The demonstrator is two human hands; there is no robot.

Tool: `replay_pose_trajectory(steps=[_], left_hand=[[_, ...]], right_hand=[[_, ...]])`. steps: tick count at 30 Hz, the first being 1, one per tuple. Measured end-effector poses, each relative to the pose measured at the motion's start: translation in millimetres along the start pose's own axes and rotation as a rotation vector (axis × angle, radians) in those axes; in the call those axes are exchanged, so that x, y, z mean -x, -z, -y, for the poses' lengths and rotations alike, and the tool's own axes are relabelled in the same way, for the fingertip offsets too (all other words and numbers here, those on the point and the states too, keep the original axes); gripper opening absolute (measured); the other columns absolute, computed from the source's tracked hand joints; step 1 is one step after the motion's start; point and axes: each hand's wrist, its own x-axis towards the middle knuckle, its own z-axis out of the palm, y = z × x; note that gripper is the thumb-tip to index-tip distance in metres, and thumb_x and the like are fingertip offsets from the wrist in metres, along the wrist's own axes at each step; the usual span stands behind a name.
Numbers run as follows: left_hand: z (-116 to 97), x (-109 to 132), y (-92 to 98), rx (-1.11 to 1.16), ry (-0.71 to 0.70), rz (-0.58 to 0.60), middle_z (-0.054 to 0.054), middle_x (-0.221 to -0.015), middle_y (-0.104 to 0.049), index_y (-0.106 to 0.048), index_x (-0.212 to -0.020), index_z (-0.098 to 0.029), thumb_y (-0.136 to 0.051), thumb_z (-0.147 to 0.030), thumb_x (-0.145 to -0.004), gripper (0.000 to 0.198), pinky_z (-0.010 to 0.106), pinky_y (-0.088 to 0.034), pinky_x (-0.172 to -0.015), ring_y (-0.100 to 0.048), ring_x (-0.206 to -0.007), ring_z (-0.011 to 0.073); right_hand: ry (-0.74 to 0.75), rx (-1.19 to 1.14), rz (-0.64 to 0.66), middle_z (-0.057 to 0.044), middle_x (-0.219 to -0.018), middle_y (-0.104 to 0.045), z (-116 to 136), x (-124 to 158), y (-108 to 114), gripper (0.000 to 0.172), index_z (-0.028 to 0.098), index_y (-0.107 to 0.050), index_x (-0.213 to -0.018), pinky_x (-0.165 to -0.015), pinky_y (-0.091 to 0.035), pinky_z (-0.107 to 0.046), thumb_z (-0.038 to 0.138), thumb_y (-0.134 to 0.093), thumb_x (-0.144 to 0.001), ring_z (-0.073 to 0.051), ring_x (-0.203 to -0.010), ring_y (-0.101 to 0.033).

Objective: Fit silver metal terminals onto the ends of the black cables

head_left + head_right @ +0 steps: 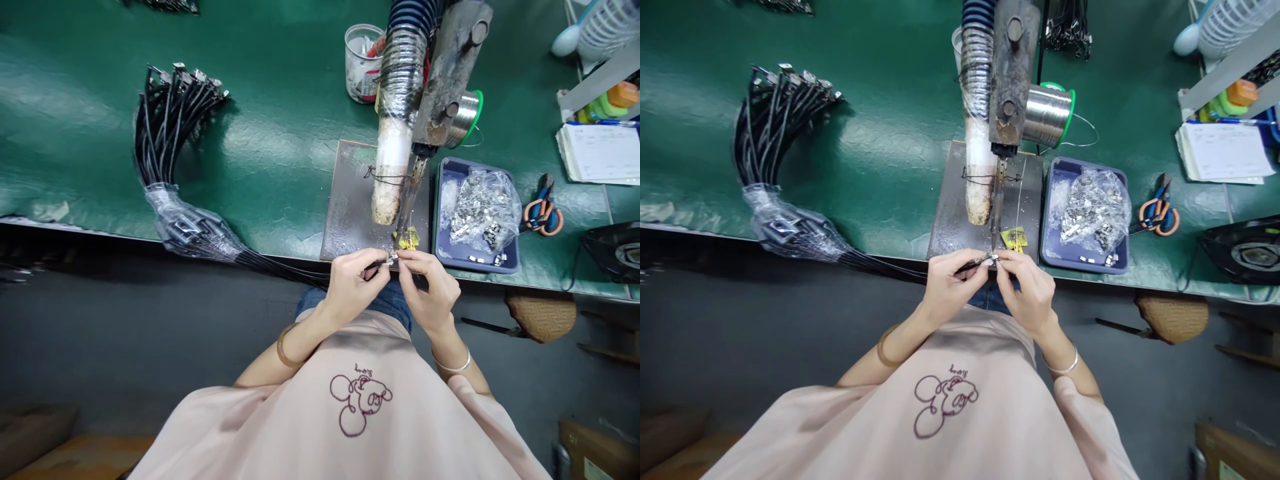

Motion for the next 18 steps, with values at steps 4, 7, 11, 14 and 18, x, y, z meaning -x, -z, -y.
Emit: replay_pose_trajectory(steps=[4, 7, 11, 14, 18], left_hand=[[-2.4, 1.6, 4.4, 0.109, 0.068, 0.090, 0.005, -0.080, -0.075, -0.073, -0.088, -0.012, -0.065, -0.013, -0.087, 0.008, 0.021, -0.049, -0.061, -0.063, -0.065, 0.0119], [-5.6, 4.2, 11.0, 0.129, 0.065, 0.150, 0.004, -0.078, -0.073, -0.073, -0.087, -0.012, -0.068, -0.016, -0.088, 0.007, 0.021, -0.046, -0.062, -0.058, -0.063, 0.0106], [-11.6, 5.9, 24.8, 0.322, 0.185, 0.491, -0.001, -0.061, -0.063, -0.073, -0.078, -0.012, -0.065, -0.021, -0.092, 0.018, 0.020, -0.040, -0.055, -0.049, -0.054, 0.0080], [-13.5, 6.6, 33.3, 0.506, 0.322, 0.647, 0.002, -0.065, -0.068, -0.074, -0.077, -0.011, -0.071, -0.027, -0.088, 0.020, 0.020, -0.044, -0.055, -0.056, -0.056, 0.0092], [-10.8, 7.0, 34.1, 0.524, 0.332, 0.645, 0.008, -0.076, -0.076, -0.078, -0.081, -0.010, -0.074, -0.029, -0.085, 0.020, 0.023, -0.052, -0.063, -0.066, -0.065, 0.0135]], right_hand=[[-0.086, -0.052, 0.087, -0.005, -0.101, -0.076, -0.8, -4.6, 6.8, 0.014, 0.024, -0.061, -0.102, -0.083, -0.061, -0.030, 0.012, -0.060, -0.095, -0.017, -0.094, -0.075], [-0.312, -0.194, 0.200, 0.000, -0.084, -0.071, 3.3, -7.7, 18.4, 0.005, 0.023, -0.060, -0.093, -0.072, -0.060, -0.025, 0.021, -0.062, -0.096, -0.013, -0.076, -0.072], [-0.451, -0.277, 0.265, 0.005, -0.067, -0.064, 14.6, -4.1, 47.7, 0.008, 0.023, -0.062, -0.092, -0.052, -0.051, -0.022, 0.029, -0.065, -0.095, -0.010, -0.053, -0.063], [-0.400, 0.010, -0.047, 0.005, -0.062, -0.059, 11.0, -3.6, 71.5, 0.010, 0.022, -0.067, -0.095, -0.045, -0.038, -0.023, 0.031, -0.064, -0.096, -0.009, -0.046, -0.052], [-0.405, 0.305, 0.146, 0.001, -0.068, -0.065, -28.3, -20.2, 87.5, 0.019, 0.021, -0.072, -0.091, -0.057, -0.040, -0.026, 0.037, -0.063, -0.095, -0.011, -0.055, -0.053]])
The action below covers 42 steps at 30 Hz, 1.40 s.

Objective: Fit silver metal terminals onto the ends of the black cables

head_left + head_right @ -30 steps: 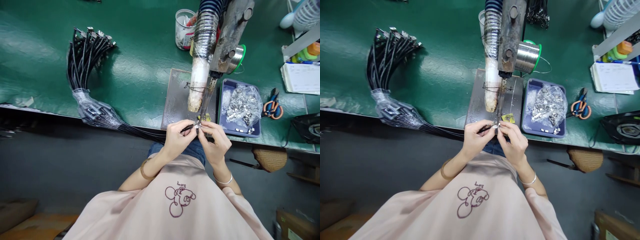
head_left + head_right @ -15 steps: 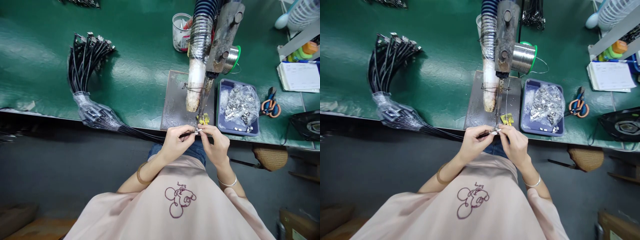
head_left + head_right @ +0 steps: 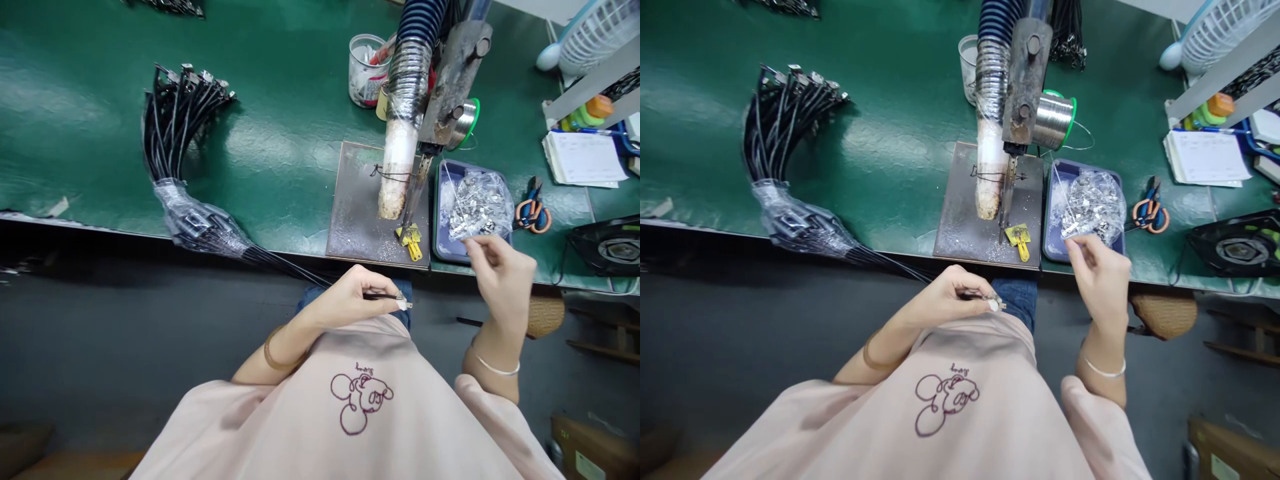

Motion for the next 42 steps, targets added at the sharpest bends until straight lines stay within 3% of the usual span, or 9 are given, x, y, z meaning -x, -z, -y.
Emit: replay_pose_trajectory(steps=[6, 12, 16, 19, 22, 24, 28, 32, 42], left_hand=[[11.4, -12.9, 2.0, 0.039, -0.087, -0.151, 0.008, -0.078, -0.077, -0.079, -0.082, -0.012, -0.073, -0.027, -0.086, 0.018, 0.023, -0.055, -0.066, -0.068, -0.068, 0.0139], [19.4, -21.1, -3.2, 0.070, -0.135, -0.289, 0.006, -0.080, -0.074, -0.076, -0.089, -0.012, -0.070, -0.026, -0.086, 0.016, 0.021, -0.053, -0.062, -0.065, -0.067, 0.0121], [25.6, -23.1, -9.1, -0.003, -0.165, -0.400, 0.001, -0.070, -0.065, -0.070, -0.086, -0.013, -0.067, -0.021, -0.085, 0.009, 0.019, -0.047, -0.059, -0.057, -0.060, 0.0091], [28.8, -23.6, -11.8, -0.108, -0.157, -0.475, -0.003, -0.063, -0.057, -0.062, -0.077, -0.014, -0.065, -0.020, -0.085, 0.011, 0.018, -0.043, -0.058, -0.052, -0.057, 0.0077], [28.6, -24.0, -13.2, -0.167, -0.142, -0.499, -0.006, -0.054, -0.049, -0.056, -0.075, -0.016, -0.062, -0.020, -0.087, 0.014, 0.018, -0.039, -0.053, -0.046, -0.050, 0.0070], [26.8, -24.3, -13.7, -0.170, -0.134, -0.500, -0.007, -0.051, -0.045, -0.054, -0.074, -0.017, -0.060, -0.021, -0.088, 0.015, 0.018, -0.037, -0.052, -0.043, -0.048, 0.0068], [21.6, -24.8, -15.3, -0.174, -0.140, -0.515, -0.008, -0.052, -0.039, -0.052, -0.074, -0.018, -0.060, -0.021, -0.087, 0.015, 0.019, -0.033, -0.051, -0.037, -0.049, 0.0066], [17.3, -25.1, -18.2, -0.243, -0.175, -0.555, -0.009, -0.055, -0.032, -0.053, -0.073, -0.018, -0.060, -0.015, -0.082, 0.012, 0.019, -0.028, -0.052, -0.029, -0.050, 0.0060], [19.5, -25.8, -23.0, -0.433, -0.272, -0.605, -0.011, -0.053, -0.033, -0.052, -0.074, -0.018, -0.058, -0.008, -0.077, 0.012, 0.019, -0.026, -0.050, -0.028, -0.048, 0.0055]], right_hand=[[0.045, 0.112, 0.437, -0.002, -0.082, -0.076, -40.1, -49.1, -11.7, 0.015, 0.022, -0.073, -0.082, -0.063, -0.041, -0.028, 0.036, -0.070, -0.086, -0.014, -0.061, -0.057], [0.100, 0.087, 0.573, -0.002, -0.079, -0.075, -39.7, -61.4, -12.4, 0.015, 0.021, -0.073, -0.080, -0.062, -0.040, -0.028, 0.032, -0.066, -0.084, -0.015, -0.062, -0.058], [0.069, 0.129, 0.484, 0.001, -0.072, -0.071, -33.4, -55.3, -9.2, 0.008, 0.021, -0.070, -0.078, -0.059, -0.036, -0.027, 0.027, -0.066, -0.083, -0.011, -0.053, -0.050], [-0.012, 0.100, 0.202, 0.002, -0.066, -0.067, -21.4, -40.0, -7.0, 0.006, 0.021, -0.069, -0.081, -0.053, -0.031, -0.027, 0.026, -0.068, -0.083, -0.009, -0.048, -0.040], [-0.107, -0.134, -0.122, -0.002, -0.081, -0.072, -4.3, -20.2, -9.1, 0.010, 0.020, -0.069, -0.085, -0.046, -0.025, -0.027, 0.030, -0.069, -0.087, -0.007, -0.045, -0.031], [-0.130, -0.322, -0.218, -0.003, -0.086, -0.073, 7.0, -7.8, -14.4, 0.013, 0.020, -0.069, -0.086, -0.043, -0.024, -0.026, 0.032, -0.072, -0.086, -0.006, -0.045, -0.033], [-0.101, -0.526, -0.044, -0.002, -0.086, -0.072, 26.4, 10.5, -33.5, 0.013, 0.021, -0.072, -0.090, -0.043, -0.032, -0.023, 0.033, -0.074, -0.086, -0.008, -0.049, -0.047], [-0.054, -0.542, 0.100, -0.003, -0.085, -0.071, 42.2, 19.6, -54.7, 0.018, 0.020, -0.073, -0.086, -0.054, -0.045, -0.024, 0.033, -0.065, -0.095, -0.013, -0.065, -0.062], [0.010, -0.492, 0.141, 0.000, -0.078, -0.063, 51.2, 22.9, -62.7, 0.024, 0.020, -0.064, -0.080, -0.062, -0.045, -0.024, 0.031, -0.057, -0.100, -0.011, -0.064, -0.055]])
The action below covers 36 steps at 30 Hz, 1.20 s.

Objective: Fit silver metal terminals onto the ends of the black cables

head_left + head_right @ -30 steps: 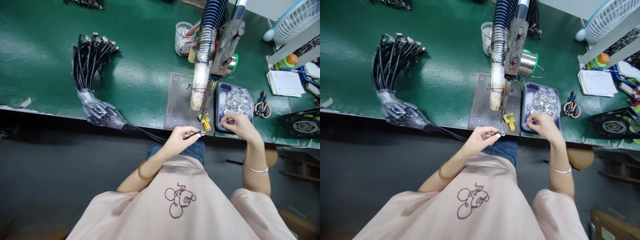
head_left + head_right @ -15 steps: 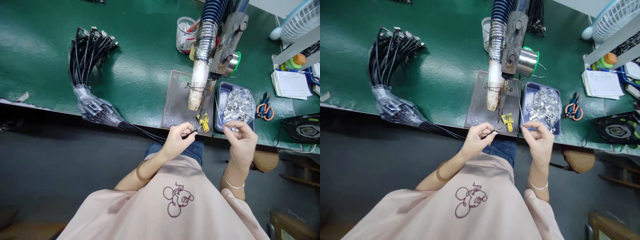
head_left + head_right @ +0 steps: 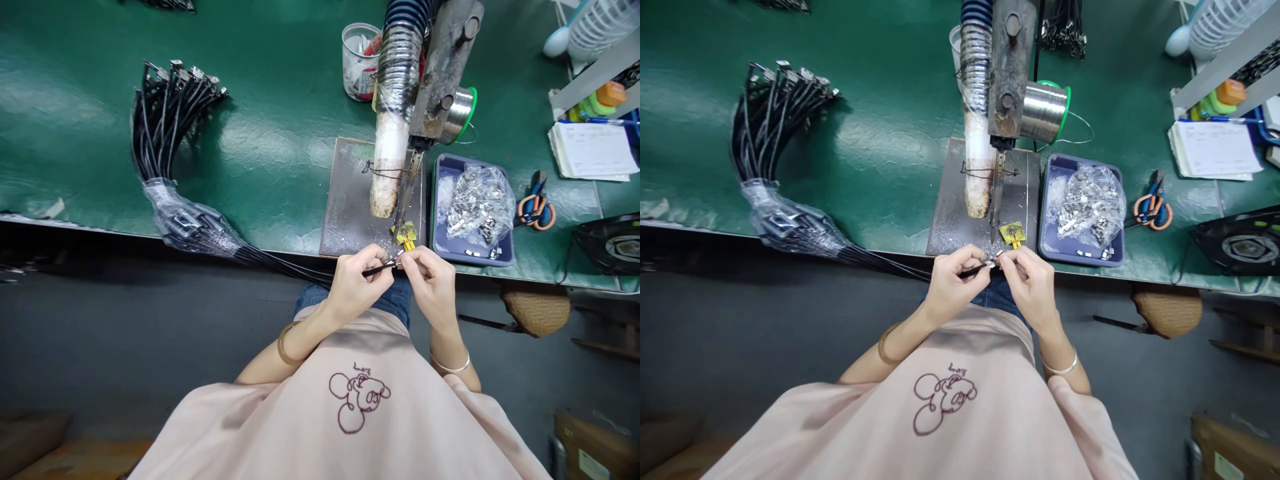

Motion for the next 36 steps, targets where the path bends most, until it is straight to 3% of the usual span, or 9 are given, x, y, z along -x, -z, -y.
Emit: replay_pose_trajectory(steps=[7, 10, 13, 16, 19, 22, 27, 32, 36], left_hand=[[-1.0, 1.1, 1.8, -0.063, -0.071, 0.001, -0.011, -0.052, -0.034, -0.053, -0.073, -0.018, -0.059, -0.010, -0.080, 0.012, 0.018, -0.029, -0.048, -0.028, -0.046, 0.0053], [0.8, 1.5, 4.1, -0.077, -0.146, 0.002, -0.006, -0.059, -0.052, -0.063, -0.081, -0.017, -0.062, -0.015, -0.087, 0.006, 0.018, -0.037, -0.051, -0.042, -0.049, 0.0069], [2.4, 1.4, 8.8, -0.055, -0.218, 0.016, 0.002, -0.076, -0.070, -0.070, -0.088, -0.015, -0.063, -0.017, -0.093, 0.009, 0.021, -0.045, -0.061, -0.057, -0.062, 0.0105], [1.9, 0.4, 14.0, 0.044, -0.115, 0.084, 0.001, -0.067, -0.067, -0.070, -0.079, -0.015, -0.061, -0.018, -0.094, 0.018, 0.022, -0.046, -0.062, -0.056, -0.059, 0.0103], [-0.1, -1.2, 16.1, 0.188, 0.040, 0.159, -0.002, -0.057, -0.059, -0.070, -0.074, -0.014, -0.062, -0.025, -0.094, 0.025, 0.022, -0.044, -0.057, -0.050, -0.053, 0.0096], [-2.4, -4.3, 15.0, 0.303, 0.111, 0.108, 0.000, -0.064, -0.064, -0.075, -0.085, -0.013, -0.066, -0.025, -0.089, 0.015, 0.022, -0.046, -0.058, -0.052, -0.057, 0.0105], [-2.8, -13.4, 13.7, 0.353, 0.166, 0.060, -0.003, -0.059, -0.053, -0.064, -0.065, -0.014, -0.069, -0.023, -0.083, 0.021, 0.020, -0.041, -0.055, -0.045, -0.056, 0.0086], [3.7, -18.8, 11.0, 0.426, 0.222, 0.068, -0.001, -0.065, -0.059, -0.067, -0.070, -0.013, -0.069, -0.024, -0.079, 0.015, 0.020, -0.045, -0.062, -0.052, -0.062, 0.0098], [4.1, -22.2, 8.8, 0.435, 0.245, 0.054, 0.000, -0.068, -0.061, -0.067, -0.071, -0.013, -0.069, -0.023, -0.077, 0.012, 0.020, -0.047, -0.064, -0.053, -0.064, 0.0103]], right_hand=[[0.086, 0.131, -0.016, 0.001, -0.071, -0.059, 0.5, 1.1, -1.4, 0.027, 0.020, -0.063, -0.077, -0.060, -0.041, -0.027, 0.032, -0.057, -0.100, -0.011, -0.061, -0.050], [0.021, 0.094, -0.078, 0.001, -0.070, -0.059, -2.1, 1.1, 1.4, 0.028, 0.020, -0.064, -0.076, -0.058, -0.040, -0.027, 0.036, -0.060, -0.098, -0.011, -0.059, -0.049], [-0.074, -0.032, -0.031, 0.000, -0.072, -0.061, -3.0, 0.5, 6.2, 0.028, 0.019, -0.066, -0.078, -0.051, -0.038, -0.025, 0.039, -0.062, -0.097, -0.010, -0.055, -0.048], [-0.034, -0.074, 0.019, -0.002, -0.081, -0.066, 0.5, 0.3, 8.5, 0.021, 0.020, -0.071, -0.086, -0.052, -0.040, -0.025, 0.035, -0.062, -0.097, -0.011, -0.059, -0.052], [0.087, 0.058, -0.041, -0.002, -0.082, -0.067, 4.7, 0.7, 7.1, 0.012, 0.022, -0.074, -0.093, -0.057, -0.043, -0.026, 0.027, -0.064, -0.096, -0.011, -0.062, -0.053], [0.130, 0.151, -0.071, 0.001, -0.075, -0.065, 4.6, 2.6, 4.5, 0.012, 0.023, -0.076, -0.102, -0.054, -0.042, -0.026, 0.025, -0.065, -0.095, -0.010, -0.055, -0.048], [0.078, -0.037, -0.270, 0.004, -0.071, -0.066, -2.6, 8.7, 1.3, 0.028, 0.025, -0.061, -0.127, -0.047, -0.045, -0.023, 0.023, -0.057, -0.099, -0.009, -0.049, -0.056], [0.217, 0.082, -0.282, 0.000, -0.091, -0.078, -5.7, 7.9, -1.6, 0.015, 0.024, -0.066, -0.104, -0.070, -0.062, -0.027, 0.015, -0.067, -0.093, -0.014, -0.073, -0.076], [0.418, 0.222, -0.212, -0.004, -0.102, -0.078, -6.7, 0.5, -7.1, 0.019, 0.024, -0.067, -0.097, -0.085, -0.063, -0.033, 0.008, -0.069, -0.088, -0.018, -0.094, -0.076]])
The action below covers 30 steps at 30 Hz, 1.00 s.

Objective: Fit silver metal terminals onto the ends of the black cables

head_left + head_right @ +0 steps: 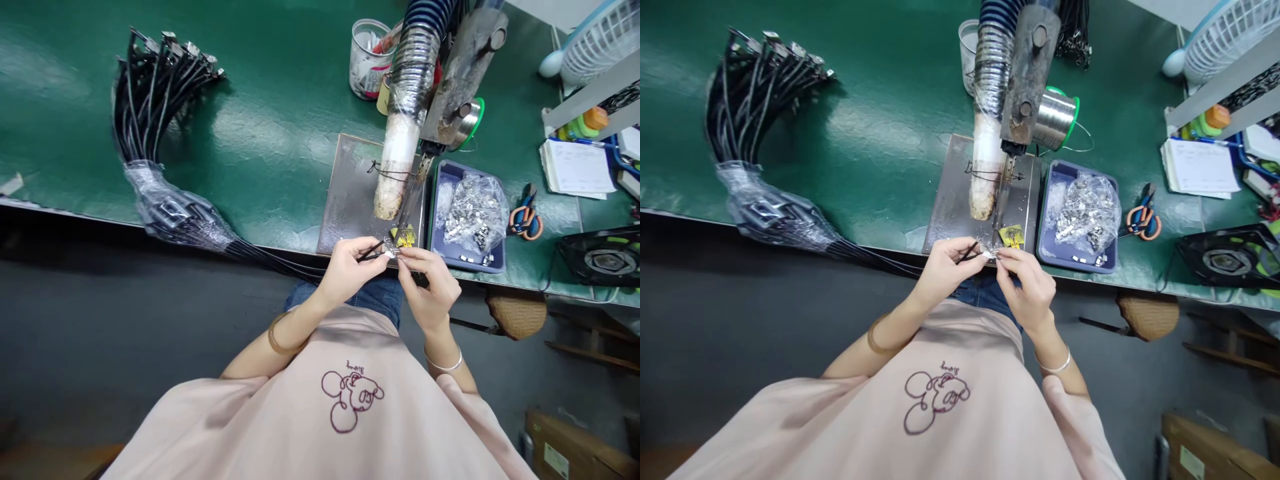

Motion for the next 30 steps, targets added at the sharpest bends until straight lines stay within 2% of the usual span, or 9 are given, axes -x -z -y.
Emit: replay_pose_trajectory(steps=[7, 16, 26, 28, 30], left_hand=[[-2.0, -4.8, -1.1, -0.069, -0.022, -0.023, -0.004, -0.062, -0.047, -0.058, -0.066, -0.014, -0.067, -0.020, -0.077, 0.016, 0.017, -0.038, -0.056, -0.040, -0.058, 0.0071], [-11.7, -5.5, -1.0, -0.154, -0.071, -0.045, -0.007, -0.059, -0.033, -0.052, -0.063, -0.015, -0.064, -0.019, -0.078, 0.020, 0.018, -0.027, -0.051, -0.026, -0.056, 0.0063], [-3.7, -0.2, -2.8, -0.120, 0.027, 0.041, -0.006, -0.060, -0.037, -0.052, -0.064, -0.015, -0.065, -0.022, -0.079, 0.021, 0.018, -0.027, -0.051, -0.029, -0.056, 0.0064], [-2.7, 2.1, -3.0, -0.126, 0.022, 0.055, -0.006, -0.060, -0.037, -0.055, -0.066, -0.015, -0.065, -0.021, -0.080, 0.019, 0.019, -0.026, -0.051, -0.029, -0.055, 0.0064], [-1.8, 4.6, -2.2, -0.151, 0.011, 0.082, -0.005, -0.062, -0.043, -0.059, -0.071, -0.014, -0.064, -0.022, -0.083, 0.015, 0.020, -0.027, -0.051, -0.031, -0.056, 0.0066]], right_hand=[[-0.011, 0.016, -0.027, -0.003, -0.098, -0.076, -5.0, -3.6, -11.6, 0.019, 0.024, -0.067, -0.096, -0.083, -0.062, -0.033, 0.007, -0.068, -0.089, -0.017, -0.092, -0.075], [-0.016, 0.017, -0.027, -0.003, -0.099, -0.076, -1.4, -8.7, -10.8, 0.020, 0.024, -0.067, -0.095, -0.083, -0.062, -0.030, 0.006, -0.070, -0.087, -0.015, -0.091, -0.074], [-0.045, -0.061, 0.028, -0.003, -0.098, -0.076, -1.9, -0.4, -2.3, 0.019, 0.024, -0.064, -0.093, -0.081, -0.062, -0.032, 0.006, -0.068, -0.087, -0.017, -0.091, -0.075], [-0.089, -0.085, 0.065, -0.003, -0.099, -0.076, -1.4, 0.6, 3.5, 0.017, 0.024, -0.064, -0.093, -0.082, -0.063, -0.032, 0.008, -0.067, -0.089, -0.016, -0.092, -0.075], [-0.174, -0.134, 0.094, -0.002, -0.098, -0.077, -0.8, 3.0, 13.1, 0.013, 0.024, -0.065, -0.095, -0.074, -0.063, -0.029, 0.012, -0.065, -0.092, -0.015, -0.084, -0.076]])
